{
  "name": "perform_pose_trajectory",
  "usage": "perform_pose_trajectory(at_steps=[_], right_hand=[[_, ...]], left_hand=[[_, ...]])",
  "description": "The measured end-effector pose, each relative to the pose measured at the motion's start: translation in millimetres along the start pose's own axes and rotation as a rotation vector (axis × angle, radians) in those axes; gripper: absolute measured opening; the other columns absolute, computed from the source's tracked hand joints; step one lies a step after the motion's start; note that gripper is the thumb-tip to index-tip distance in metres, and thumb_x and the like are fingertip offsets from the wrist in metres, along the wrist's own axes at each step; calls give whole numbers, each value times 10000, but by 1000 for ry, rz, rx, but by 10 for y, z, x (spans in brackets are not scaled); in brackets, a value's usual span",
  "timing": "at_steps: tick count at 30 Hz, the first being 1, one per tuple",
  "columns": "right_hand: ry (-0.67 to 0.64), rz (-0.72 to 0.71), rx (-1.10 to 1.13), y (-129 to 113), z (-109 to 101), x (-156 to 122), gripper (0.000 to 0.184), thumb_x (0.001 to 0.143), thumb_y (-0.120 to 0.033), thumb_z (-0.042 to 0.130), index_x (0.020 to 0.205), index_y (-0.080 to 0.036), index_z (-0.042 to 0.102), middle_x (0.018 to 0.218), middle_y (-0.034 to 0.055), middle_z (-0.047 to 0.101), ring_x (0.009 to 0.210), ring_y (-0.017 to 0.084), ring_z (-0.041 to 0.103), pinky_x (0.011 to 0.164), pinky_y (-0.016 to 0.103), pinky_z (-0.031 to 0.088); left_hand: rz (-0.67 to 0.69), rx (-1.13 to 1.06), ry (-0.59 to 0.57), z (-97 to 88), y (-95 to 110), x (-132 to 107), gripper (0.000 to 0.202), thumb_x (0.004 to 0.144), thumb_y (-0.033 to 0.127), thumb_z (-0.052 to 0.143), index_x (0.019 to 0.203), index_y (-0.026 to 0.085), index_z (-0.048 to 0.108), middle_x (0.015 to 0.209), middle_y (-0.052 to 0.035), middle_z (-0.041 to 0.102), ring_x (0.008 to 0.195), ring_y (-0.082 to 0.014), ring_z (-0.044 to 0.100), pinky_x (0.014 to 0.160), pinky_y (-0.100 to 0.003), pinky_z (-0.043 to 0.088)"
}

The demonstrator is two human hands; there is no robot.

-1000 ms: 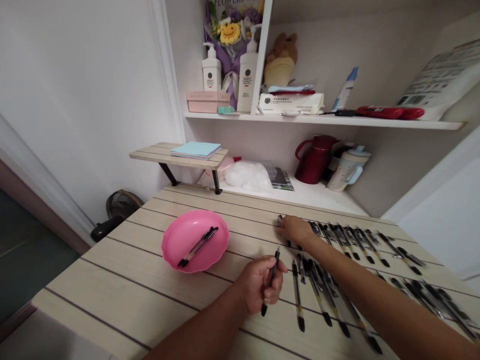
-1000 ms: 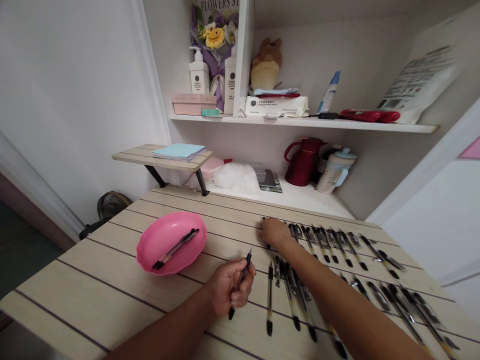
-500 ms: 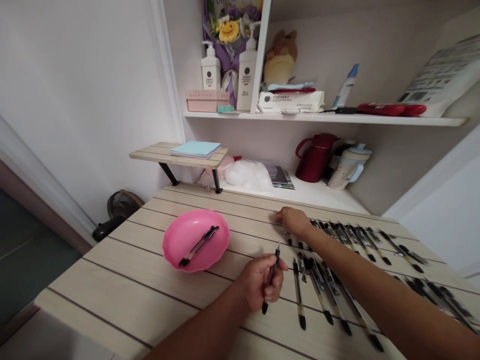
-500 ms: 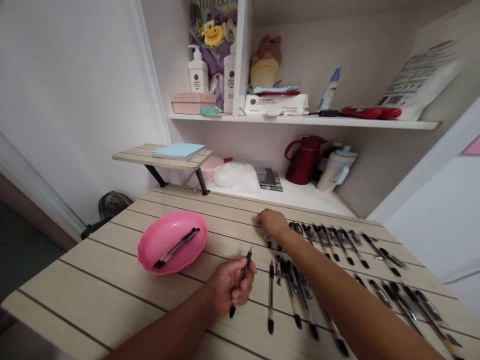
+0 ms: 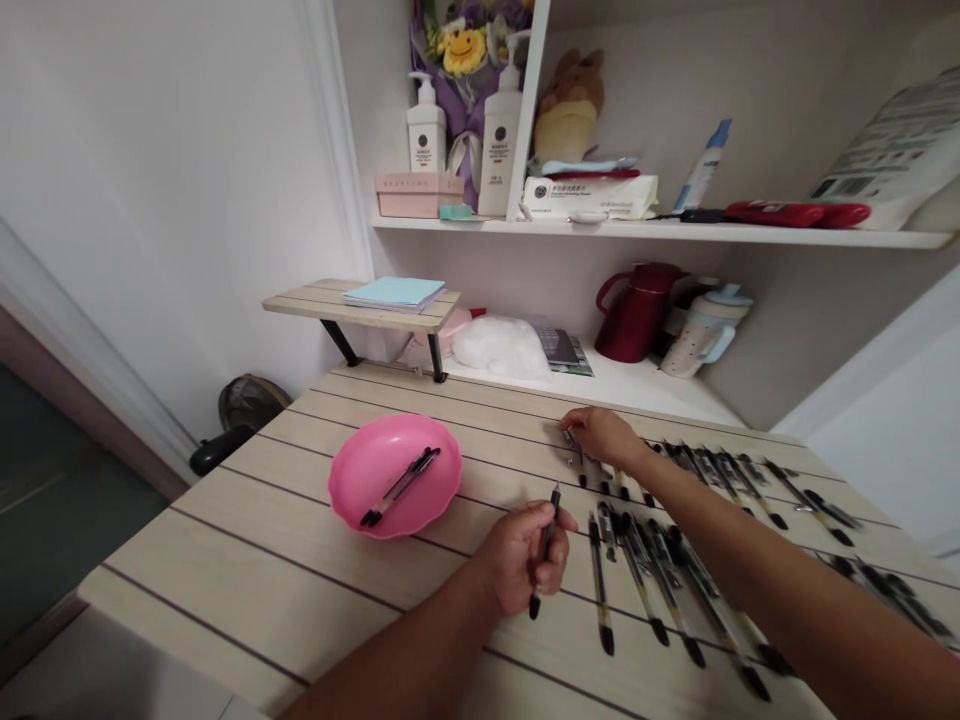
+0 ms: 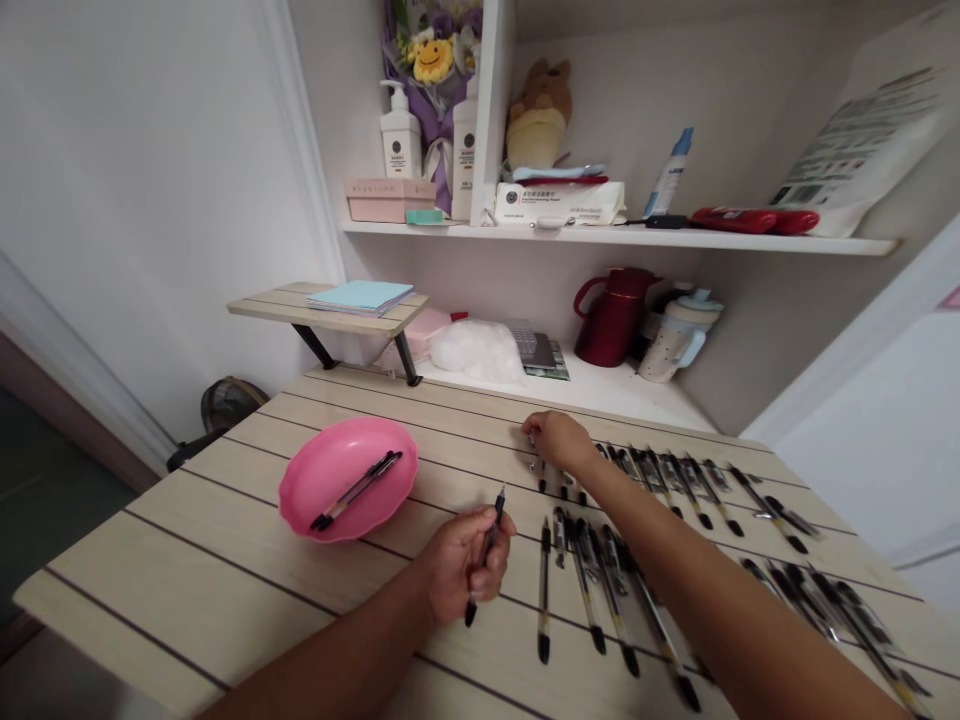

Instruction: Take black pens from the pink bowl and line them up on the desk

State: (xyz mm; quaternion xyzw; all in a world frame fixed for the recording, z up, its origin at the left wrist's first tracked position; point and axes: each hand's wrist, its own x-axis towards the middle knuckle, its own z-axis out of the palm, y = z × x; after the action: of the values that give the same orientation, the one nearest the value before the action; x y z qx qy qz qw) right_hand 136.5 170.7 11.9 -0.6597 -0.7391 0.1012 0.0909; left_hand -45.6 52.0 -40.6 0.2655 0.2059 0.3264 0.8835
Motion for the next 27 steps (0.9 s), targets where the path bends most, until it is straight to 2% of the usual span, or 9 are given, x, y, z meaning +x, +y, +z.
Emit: perform_pose_trajectory(at_steps=[2,7,10,14,18,21,23,25,27], right_hand=[[-83,-35,185,-85,-57,-125,249,805,-278,429,905,-181,636,786,26,658,614,109,545,558,208,378],[-558,-182,803,-363,-169,-491,315,722,-462,567,739,-148,591,571,-21,565,463,64,414,452,193,307],[-626,-177,903,-468,-193,-574,299,654,-426,657,692,-144,566,529,-35,538,482,60,424,453,182,291],[-544,-87,943,-481,-269,-494,270,603,-350,709,715,-148,569,561,-46,535,450,43,402,424,178,273],[-152,16,974,-440,-500,-347,208,666,-349,641,698,-170,539,578,-40,540,416,43,401,392,185,255],[70,69,900,-460,-570,-381,171,712,-335,575,662,-184,512,566,-29,548,408,54,415,402,194,287],[-28,54,760,-520,-446,-527,148,715,-310,555,642,-186,521,549,-19,558,407,70,434,411,205,306],[-226,-64,596,-609,-198,-738,130,694,-282,562,610,-187,530,538,-14,567,436,91,466,435,214,329],[-202,-192,519,-701,88,-946,39,660,-207,567,641,-191,537,622,-7,611,550,113,530,513,214,362]], left_hand=[[27,20,20,3,1,6,261,768,407,507,836,159,556,523,49,467,324,-41,329,353,-191,170],[101,62,82,32,13,13,271,748,404,557,868,160,558,547,51,470,352,-36,355,373,-184,214],[133,63,117,48,17,12,274,743,401,568,869,158,565,546,53,465,355,-28,343,379,-179,210],[166,42,166,58,17,10,293,730,393,583,890,148,585,554,45,473,369,-28,344,387,-180,220],[250,-78,245,61,43,21,270,726,342,589,911,145,601,602,23,518,414,-32,398,421,-179,274],[342,-237,293,59,81,41,217,718,297,602,878,150,609,707,-16,583,587,-77,538,591,-216,406],[383,-315,292,54,101,55,179,722,279,599,851,155,612,797,-42,615,752,-128,587,744,-274,428],[407,-349,288,48,106,67,151,727,261,594,834,157,615,856,-50,627,832,-145,589,818,-292,412],[416,-351,290,37,99,76,148,723,250,600,838,160,616,887,-52,633,854,-148,588,838,-288,405]])
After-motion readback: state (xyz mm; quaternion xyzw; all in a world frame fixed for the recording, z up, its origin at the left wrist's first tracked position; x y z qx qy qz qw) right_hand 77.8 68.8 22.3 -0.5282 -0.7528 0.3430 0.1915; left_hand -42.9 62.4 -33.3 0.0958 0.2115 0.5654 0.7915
